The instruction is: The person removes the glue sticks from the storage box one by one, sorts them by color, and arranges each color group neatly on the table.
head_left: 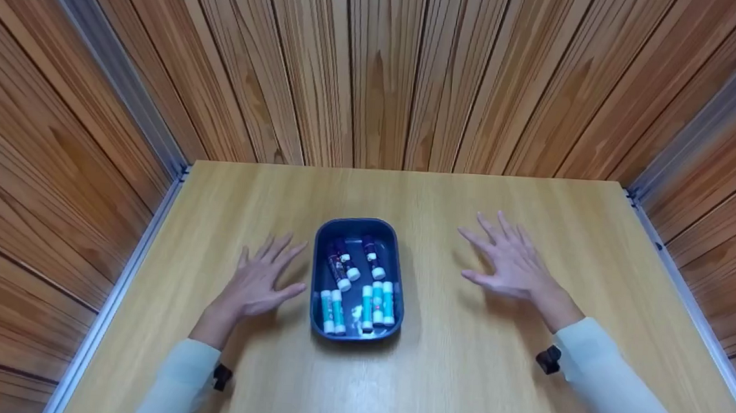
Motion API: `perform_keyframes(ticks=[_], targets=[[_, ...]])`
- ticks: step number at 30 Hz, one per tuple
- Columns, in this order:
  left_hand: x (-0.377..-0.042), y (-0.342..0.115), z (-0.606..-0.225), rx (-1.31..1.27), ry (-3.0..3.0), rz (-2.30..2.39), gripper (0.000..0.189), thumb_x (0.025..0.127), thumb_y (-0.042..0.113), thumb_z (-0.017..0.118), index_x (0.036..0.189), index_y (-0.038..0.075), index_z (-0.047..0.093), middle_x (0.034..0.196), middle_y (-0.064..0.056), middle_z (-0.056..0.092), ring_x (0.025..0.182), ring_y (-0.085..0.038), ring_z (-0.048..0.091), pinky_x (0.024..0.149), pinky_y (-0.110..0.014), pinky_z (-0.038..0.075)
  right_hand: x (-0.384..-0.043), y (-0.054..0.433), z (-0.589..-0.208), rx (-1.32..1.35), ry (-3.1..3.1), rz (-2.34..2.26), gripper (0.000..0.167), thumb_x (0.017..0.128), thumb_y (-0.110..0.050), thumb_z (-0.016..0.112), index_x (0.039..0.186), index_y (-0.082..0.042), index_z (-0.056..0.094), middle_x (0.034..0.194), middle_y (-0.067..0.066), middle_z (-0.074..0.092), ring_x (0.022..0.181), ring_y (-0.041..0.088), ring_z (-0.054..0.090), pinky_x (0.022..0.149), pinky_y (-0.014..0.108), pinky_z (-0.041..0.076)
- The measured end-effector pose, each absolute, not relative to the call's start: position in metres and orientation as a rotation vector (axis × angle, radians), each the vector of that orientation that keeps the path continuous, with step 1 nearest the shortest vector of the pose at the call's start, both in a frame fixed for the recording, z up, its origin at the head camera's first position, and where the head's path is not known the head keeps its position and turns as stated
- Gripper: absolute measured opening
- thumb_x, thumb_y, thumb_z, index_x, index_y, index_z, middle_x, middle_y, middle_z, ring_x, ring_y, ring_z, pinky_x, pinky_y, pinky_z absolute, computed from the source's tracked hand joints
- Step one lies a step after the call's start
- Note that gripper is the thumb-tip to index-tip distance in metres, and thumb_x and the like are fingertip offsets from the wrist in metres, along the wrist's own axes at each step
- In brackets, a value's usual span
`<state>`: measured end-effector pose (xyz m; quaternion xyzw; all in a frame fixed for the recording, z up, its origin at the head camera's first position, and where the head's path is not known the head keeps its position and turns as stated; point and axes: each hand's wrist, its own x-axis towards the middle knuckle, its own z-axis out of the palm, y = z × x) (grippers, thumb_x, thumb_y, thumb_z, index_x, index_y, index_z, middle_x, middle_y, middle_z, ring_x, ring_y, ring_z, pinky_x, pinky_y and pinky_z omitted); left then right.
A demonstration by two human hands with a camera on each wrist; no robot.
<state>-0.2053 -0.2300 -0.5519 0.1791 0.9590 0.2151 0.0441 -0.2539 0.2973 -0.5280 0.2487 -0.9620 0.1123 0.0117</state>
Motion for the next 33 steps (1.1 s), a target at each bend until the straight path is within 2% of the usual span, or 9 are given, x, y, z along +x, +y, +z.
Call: perform_keyframes(ticks=[6,10,16,21,26,33], targets=[[-0.202,-0.224,-0.561,0.485,2.859,0.766,0.09,0.102,0.071,0.06,0.179,0.036,0.03,0.192,-0.01,0.02,0.178,-0.051,0.012,0.133,-0.09,0.004,-0.251,0.274,-0.524,0.795,-3.023,0.438,0.086,0.103,-0.062,0.069,0.177,-0.033,0.037,0.19,0.018,0.021,0.175,0.057,0.012,0.134,0.087,0.015],[-0.2,-0.219,-0.567,0.45,2.809,0.799,0.091,0.102,0.072,0.061,0.18,0.039,0.027,0.193,-0.007,0.017,0.179,-0.047,0.008,0.135,-0.087,0.001,-0.248,0.26,-0.522,0.819,-3.018,0.494,0.084,0.103,-0.06,0.069,0.177,-0.034,0.038,0.189,0.018,0.024,0.175,0.057,0.016,0.134,0.087,0.018],[-0.196,-0.212,-0.575,0.404,2.752,0.937,0.086,0.106,0.063,0.063,0.18,0.039,0.026,0.192,-0.007,0.02,0.18,-0.045,0.008,0.138,-0.083,-0.001,-0.245,0.236,-0.517,0.874,-3.01,0.641,0.081,0.104,-0.054,0.071,0.176,-0.032,0.04,0.187,0.021,0.029,0.174,0.056,0.022,0.136,0.083,0.022],[-0.195,-0.208,-0.581,0.396,2.694,1.021,0.085,0.108,0.063,0.062,0.18,0.044,0.021,0.192,-0.005,0.02,0.18,-0.045,0.007,0.138,-0.083,-0.003,-0.243,0.216,-0.514,0.909,-3.026,0.716,0.082,0.104,-0.057,0.071,0.176,-0.034,0.039,0.188,0.019,0.028,0.175,0.052,0.023,0.136,0.08,0.025],[-0.194,-0.209,-0.582,0.392,2.675,1.038,0.085,0.108,0.062,0.063,0.18,0.047,0.02,0.192,-0.004,0.022,0.179,-0.046,0.009,0.137,-0.083,-0.007,-0.244,0.196,-0.513,0.92,-3.043,0.774,0.083,0.103,-0.056,0.074,0.176,-0.038,0.038,0.188,0.017,0.029,0.176,0.05,0.022,0.133,0.084,0.028],[-0.194,-0.209,-0.584,0.358,2.646,1.052,0.086,0.108,0.064,0.063,0.179,0.051,0.017,0.191,-0.002,0.024,0.18,-0.047,0.008,0.138,-0.08,-0.012,-0.247,0.172,-0.506,0.912,-3.036,1.006,0.09,0.1,-0.062,0.078,0.176,-0.045,0.034,0.186,0.012,0.035,0.174,0.046,0.03,0.132,0.082,0.032]])
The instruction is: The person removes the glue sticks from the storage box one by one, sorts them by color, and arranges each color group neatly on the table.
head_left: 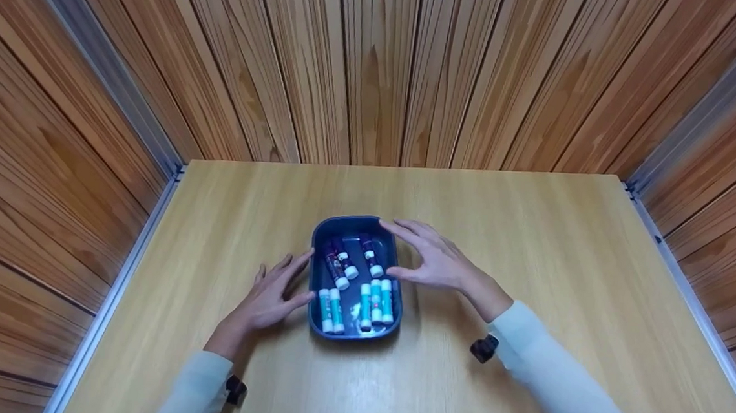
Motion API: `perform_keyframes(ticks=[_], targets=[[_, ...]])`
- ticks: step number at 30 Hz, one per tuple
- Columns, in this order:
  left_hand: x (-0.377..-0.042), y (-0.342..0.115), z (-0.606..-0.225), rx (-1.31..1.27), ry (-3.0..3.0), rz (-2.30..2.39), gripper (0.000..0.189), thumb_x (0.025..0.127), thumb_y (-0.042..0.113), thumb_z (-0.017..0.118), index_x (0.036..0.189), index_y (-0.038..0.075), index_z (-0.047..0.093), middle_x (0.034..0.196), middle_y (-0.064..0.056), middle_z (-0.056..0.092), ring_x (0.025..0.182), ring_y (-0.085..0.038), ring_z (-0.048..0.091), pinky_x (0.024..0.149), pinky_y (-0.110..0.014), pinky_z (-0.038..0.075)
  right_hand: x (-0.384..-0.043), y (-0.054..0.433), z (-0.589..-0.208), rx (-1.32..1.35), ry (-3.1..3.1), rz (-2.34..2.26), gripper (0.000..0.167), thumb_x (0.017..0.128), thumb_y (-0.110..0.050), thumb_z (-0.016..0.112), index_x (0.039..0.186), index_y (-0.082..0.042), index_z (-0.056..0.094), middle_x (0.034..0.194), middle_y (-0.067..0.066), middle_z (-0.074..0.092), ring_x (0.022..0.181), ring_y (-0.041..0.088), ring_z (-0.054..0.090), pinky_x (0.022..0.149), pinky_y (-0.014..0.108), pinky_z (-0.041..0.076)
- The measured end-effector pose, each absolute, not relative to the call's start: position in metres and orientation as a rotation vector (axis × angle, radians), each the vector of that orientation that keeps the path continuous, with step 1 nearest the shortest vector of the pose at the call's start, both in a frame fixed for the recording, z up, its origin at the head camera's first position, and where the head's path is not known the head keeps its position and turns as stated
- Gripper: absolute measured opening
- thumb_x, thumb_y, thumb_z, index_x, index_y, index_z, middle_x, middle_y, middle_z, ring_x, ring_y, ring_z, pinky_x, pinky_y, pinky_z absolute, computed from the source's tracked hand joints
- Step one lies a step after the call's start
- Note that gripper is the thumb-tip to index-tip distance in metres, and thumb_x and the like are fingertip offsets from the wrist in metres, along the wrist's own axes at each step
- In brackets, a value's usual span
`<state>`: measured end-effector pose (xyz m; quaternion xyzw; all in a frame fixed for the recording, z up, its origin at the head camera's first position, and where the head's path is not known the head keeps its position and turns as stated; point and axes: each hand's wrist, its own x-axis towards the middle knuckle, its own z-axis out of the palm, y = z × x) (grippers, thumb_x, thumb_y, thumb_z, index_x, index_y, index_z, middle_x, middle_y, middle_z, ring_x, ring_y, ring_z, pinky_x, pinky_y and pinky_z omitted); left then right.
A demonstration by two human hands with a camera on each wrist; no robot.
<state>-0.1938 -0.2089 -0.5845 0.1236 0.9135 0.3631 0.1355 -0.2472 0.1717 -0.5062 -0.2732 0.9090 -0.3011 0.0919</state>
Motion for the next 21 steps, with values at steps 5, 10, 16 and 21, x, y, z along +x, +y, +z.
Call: perform_keyframes(ticks=[5,10,16,21], targets=[[-0.193,-0.209,-0.585,0.355,2.656,1.075,0.085,0.107,0.063,0.065,0.178,0.053,0.018,0.19,-0.001,0.027,0.18,-0.046,0.008,0.138,-0.08,-0.012,-0.253,0.154,-0.499,-0.81,2.589,-1.048,0.093,0.101,-0.055,0.082,0.178,-0.042,0.032,0.185,0.011,0.037,0.172,0.044,0.035,0.132,0.078,0.037],[-0.193,-0.209,-0.586,0.364,2.666,1.081,0.086,0.107,0.061,0.066,0.179,0.051,0.019,0.19,0.001,0.029,0.18,-0.046,0.009,0.138,-0.081,-0.013,-0.257,0.139,-0.493,-0.78,2.468,-1.165,0.095,0.102,-0.047,0.084,0.179,-0.038,0.03,0.182,0.016,0.039,0.166,0.048,0.044,0.127,0.073,0.048],[-0.194,-0.208,-0.587,0.354,2.662,1.091,0.085,0.107,0.062,0.067,0.178,0.052,0.021,0.189,0.001,0.03,0.18,-0.045,0.01,0.138,-0.08,-0.013,-0.262,0.12,-0.491,-0.743,2.396,-1.185,0.093,0.104,-0.037,0.084,0.179,-0.039,0.029,0.182,0.018,0.036,0.161,0.051,0.05,0.127,0.07,0.049],[-0.193,-0.208,-0.589,0.359,2.668,1.098,0.084,0.108,0.062,0.066,0.178,0.053,0.019,0.19,0.003,0.029,0.18,-0.046,0.009,0.138,-0.079,-0.015,-0.265,0.106,-0.493,-0.687,2.368,-1.162,0.09,0.105,-0.028,0.083,0.179,-0.038,0.031,0.181,0.018,0.037,0.159,0.048,0.053,0.125,0.068,0.052]])
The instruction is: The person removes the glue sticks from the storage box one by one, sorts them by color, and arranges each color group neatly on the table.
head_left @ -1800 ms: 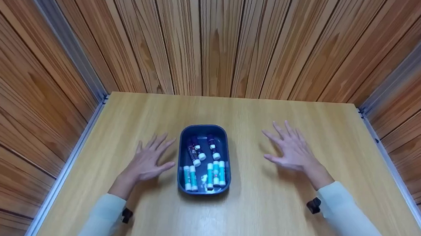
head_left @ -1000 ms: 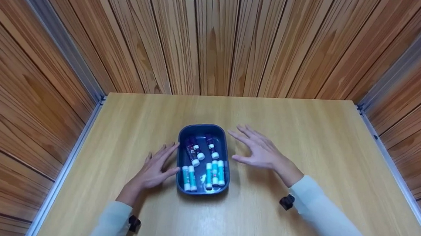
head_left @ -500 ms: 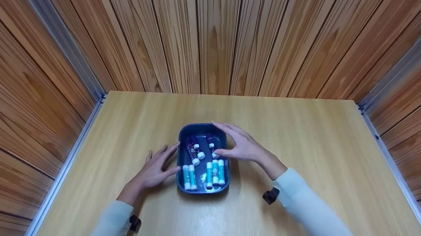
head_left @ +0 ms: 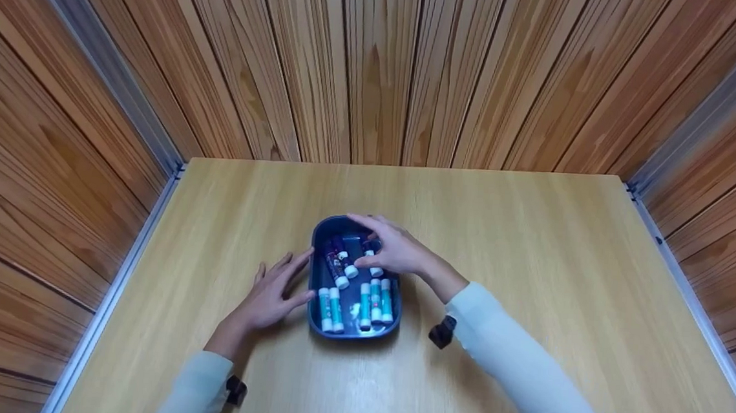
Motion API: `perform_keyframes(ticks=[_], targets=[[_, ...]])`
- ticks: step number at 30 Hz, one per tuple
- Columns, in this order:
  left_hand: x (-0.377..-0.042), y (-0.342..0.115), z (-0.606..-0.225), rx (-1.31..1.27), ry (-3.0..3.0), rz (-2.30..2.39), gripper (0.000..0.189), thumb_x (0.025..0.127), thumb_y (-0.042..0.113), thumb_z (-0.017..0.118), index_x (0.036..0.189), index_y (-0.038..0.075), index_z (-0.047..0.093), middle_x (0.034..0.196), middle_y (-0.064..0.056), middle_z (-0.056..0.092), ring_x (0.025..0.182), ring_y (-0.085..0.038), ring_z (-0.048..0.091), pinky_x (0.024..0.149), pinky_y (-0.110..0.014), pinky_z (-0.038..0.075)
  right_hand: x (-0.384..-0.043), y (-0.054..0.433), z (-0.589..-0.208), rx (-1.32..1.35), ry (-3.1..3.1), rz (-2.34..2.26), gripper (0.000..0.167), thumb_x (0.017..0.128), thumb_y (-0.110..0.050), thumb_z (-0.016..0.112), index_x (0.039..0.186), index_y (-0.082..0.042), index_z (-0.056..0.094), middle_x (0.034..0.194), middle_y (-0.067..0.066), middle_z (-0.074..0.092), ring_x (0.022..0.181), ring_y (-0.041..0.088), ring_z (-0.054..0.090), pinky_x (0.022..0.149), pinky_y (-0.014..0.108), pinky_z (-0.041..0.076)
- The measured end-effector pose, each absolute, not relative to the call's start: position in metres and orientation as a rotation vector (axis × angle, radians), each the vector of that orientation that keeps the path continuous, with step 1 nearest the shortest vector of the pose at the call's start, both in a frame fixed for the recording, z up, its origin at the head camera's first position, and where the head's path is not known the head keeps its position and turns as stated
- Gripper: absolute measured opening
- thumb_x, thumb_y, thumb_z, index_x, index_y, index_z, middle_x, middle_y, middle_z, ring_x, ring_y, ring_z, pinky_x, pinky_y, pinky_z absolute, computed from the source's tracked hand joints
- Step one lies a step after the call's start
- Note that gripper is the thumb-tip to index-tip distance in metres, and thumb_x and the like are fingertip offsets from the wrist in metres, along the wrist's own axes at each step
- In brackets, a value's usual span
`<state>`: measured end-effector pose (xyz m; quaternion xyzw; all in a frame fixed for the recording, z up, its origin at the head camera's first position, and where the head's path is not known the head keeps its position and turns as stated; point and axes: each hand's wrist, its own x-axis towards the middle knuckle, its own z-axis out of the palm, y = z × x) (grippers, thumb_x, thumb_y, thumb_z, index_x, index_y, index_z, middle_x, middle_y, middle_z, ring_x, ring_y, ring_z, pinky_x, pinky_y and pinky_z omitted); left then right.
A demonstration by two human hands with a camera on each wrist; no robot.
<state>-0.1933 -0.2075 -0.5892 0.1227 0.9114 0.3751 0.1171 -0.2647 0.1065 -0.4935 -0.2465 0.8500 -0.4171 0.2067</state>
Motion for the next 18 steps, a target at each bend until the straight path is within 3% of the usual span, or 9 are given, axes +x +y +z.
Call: perform_keyframes(ticks=[5,13,18], targets=[[-0.193,-0.208,-0.588,0.373,2.669,1.101,0.083,0.109,0.061,0.065,0.178,0.054,0.019,0.19,0.004,0.028,0.18,-0.045,0.009,0.138,-0.079,-0.015,-0.267,0.094,-0.499,-0.683,2.373,-1.111,0.088,0.106,-0.02,0.081,0.178,-0.038,0.034,0.175,0.02,0.042,0.152,0.045,0.061,0.123,0.065,0.055],[-0.193,-0.208,-0.587,0.378,2.673,1.095,0.082,0.109,0.061,0.064,0.178,0.052,0.02,0.189,0.003,0.03,0.18,-0.046,0.01,0.138,-0.08,-0.014,-0.27,0.079,-0.512,-0.664,2.336,-1.074,0.089,0.104,-0.012,0.081,0.177,-0.036,0.036,0.184,0.017,0.036,0.144,0.042,0.069,0.115,0.057,0.063],[-0.193,-0.208,-0.587,0.388,2.674,1.101,0.083,0.109,0.06,0.065,0.178,0.05,0.022,0.189,0.003,0.031,0.179,-0.046,0.011,0.137,-0.081,-0.012,-0.271,0.071,-0.518,-0.661,2.333,-1.079,0.09,0.102,-0.009,0.083,0.177,-0.031,0.037,0.179,0.02,0.046,0.136,0.041,0.074,0.117,0.054,0.062]])
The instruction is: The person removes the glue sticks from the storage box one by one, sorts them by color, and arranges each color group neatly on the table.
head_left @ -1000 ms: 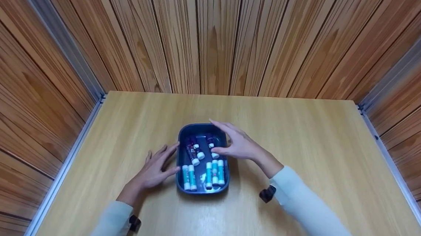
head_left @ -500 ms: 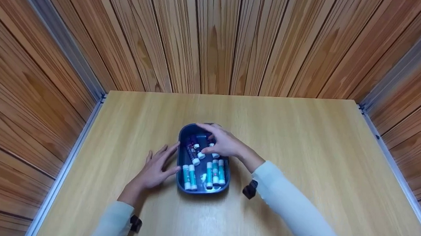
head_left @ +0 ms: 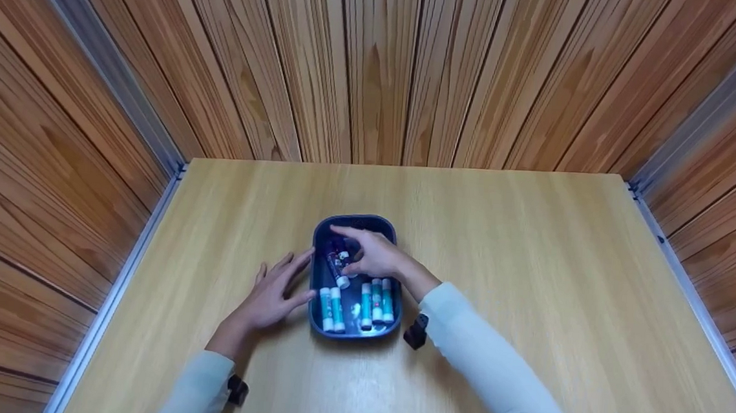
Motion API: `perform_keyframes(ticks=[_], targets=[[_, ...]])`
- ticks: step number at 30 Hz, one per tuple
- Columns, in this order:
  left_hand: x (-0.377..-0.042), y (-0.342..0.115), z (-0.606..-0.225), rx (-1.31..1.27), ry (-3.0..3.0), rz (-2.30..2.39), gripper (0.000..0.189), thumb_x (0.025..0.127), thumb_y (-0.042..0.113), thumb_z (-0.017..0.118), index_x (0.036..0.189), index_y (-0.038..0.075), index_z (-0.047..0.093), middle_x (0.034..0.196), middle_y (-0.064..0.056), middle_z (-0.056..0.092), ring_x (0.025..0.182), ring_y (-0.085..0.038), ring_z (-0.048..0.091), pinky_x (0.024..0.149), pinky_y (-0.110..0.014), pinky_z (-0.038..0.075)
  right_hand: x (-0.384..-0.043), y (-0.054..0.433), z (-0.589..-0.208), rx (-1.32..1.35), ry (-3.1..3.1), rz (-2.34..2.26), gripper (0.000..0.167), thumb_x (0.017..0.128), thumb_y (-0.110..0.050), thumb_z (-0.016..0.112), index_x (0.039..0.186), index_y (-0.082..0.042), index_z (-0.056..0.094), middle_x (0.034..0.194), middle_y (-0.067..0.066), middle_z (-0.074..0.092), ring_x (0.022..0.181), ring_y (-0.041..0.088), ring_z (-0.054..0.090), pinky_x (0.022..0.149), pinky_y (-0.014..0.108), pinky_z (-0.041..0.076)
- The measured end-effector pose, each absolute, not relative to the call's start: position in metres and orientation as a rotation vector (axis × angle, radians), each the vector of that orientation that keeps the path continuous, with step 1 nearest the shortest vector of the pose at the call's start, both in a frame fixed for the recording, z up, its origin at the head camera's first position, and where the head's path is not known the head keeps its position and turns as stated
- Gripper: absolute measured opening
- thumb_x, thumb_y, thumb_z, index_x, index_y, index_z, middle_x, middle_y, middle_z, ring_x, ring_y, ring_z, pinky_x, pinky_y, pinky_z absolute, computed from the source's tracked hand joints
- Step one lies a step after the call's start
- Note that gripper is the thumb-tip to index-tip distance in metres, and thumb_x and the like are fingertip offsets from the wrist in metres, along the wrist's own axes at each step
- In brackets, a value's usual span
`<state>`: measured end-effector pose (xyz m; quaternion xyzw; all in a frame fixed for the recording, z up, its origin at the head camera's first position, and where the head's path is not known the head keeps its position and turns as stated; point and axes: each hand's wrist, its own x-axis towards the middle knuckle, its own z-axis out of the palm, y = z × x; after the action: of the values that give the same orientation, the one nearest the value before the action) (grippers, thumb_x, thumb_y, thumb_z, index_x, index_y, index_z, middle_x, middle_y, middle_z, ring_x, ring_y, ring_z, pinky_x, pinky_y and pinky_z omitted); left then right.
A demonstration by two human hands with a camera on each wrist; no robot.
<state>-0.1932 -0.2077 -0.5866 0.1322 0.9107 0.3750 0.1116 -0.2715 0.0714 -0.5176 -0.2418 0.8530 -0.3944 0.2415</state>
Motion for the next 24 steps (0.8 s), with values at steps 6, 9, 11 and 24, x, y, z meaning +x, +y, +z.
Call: perform_keyframes(ticks=[6,9,11,24], targets=[[-0.193,-0.209,-0.585,0.407,2.661,1.107,0.082,0.109,0.06,0.065,0.179,0.05,0.021,0.189,0.005,0.03,0.179,-0.045,0.011,0.138,-0.081,-0.011,-0.271,0.065,-0.525,-0.6,2.353,-1.023,0.092,0.102,-0.012,0.084,0.178,-0.03,0.036,0.172,0.021,0.053,0.13,0.036,0.072,0.124,0.055,0.055],[-0.193,-0.21,-0.585,0.399,2.658,1.106,0.082,0.11,0.06,0.065,0.179,0.049,0.021,0.189,0.004,0.03,0.179,-0.046,0.011,0.137,-0.081,-0.011,-0.269,0.06,-0.527,-0.549,2.336,-1.006,0.095,0.102,-0.012,0.085,0.179,-0.032,0.033,0.173,0.02,0.051,0.142,0.038,0.064,0.132,0.058,0.047],[-0.193,-0.21,-0.585,0.395,2.656,1.106,0.082,0.109,0.06,0.065,0.179,0.05,0.021,0.189,0.004,0.03,0.179,-0.046,0.011,0.137,-0.081,-0.012,-0.269,0.056,-0.528,-0.517,2.327,-1.002,0.098,0.101,-0.011,0.085,0.179,-0.033,0.031,0.176,0.02,0.047,0.156,0.04,0.055,0.137,0.061,0.039],[-0.193,-0.211,-0.587,0.408,2.655,1.128,0.083,0.109,0.062,0.064,0.178,0.052,0.02,0.19,0.005,0.028,0.179,-0.046,0.01,0.137,-0.081,-0.014,-0.277,0.058,-0.537,-0.459,2.231,-1.02,0.099,0.101,-0.017,0.085,0.181,-0.025,0.026,0.16,0.021,0.059,0.148,0.038,0.056,0.135,0.06,0.041]])
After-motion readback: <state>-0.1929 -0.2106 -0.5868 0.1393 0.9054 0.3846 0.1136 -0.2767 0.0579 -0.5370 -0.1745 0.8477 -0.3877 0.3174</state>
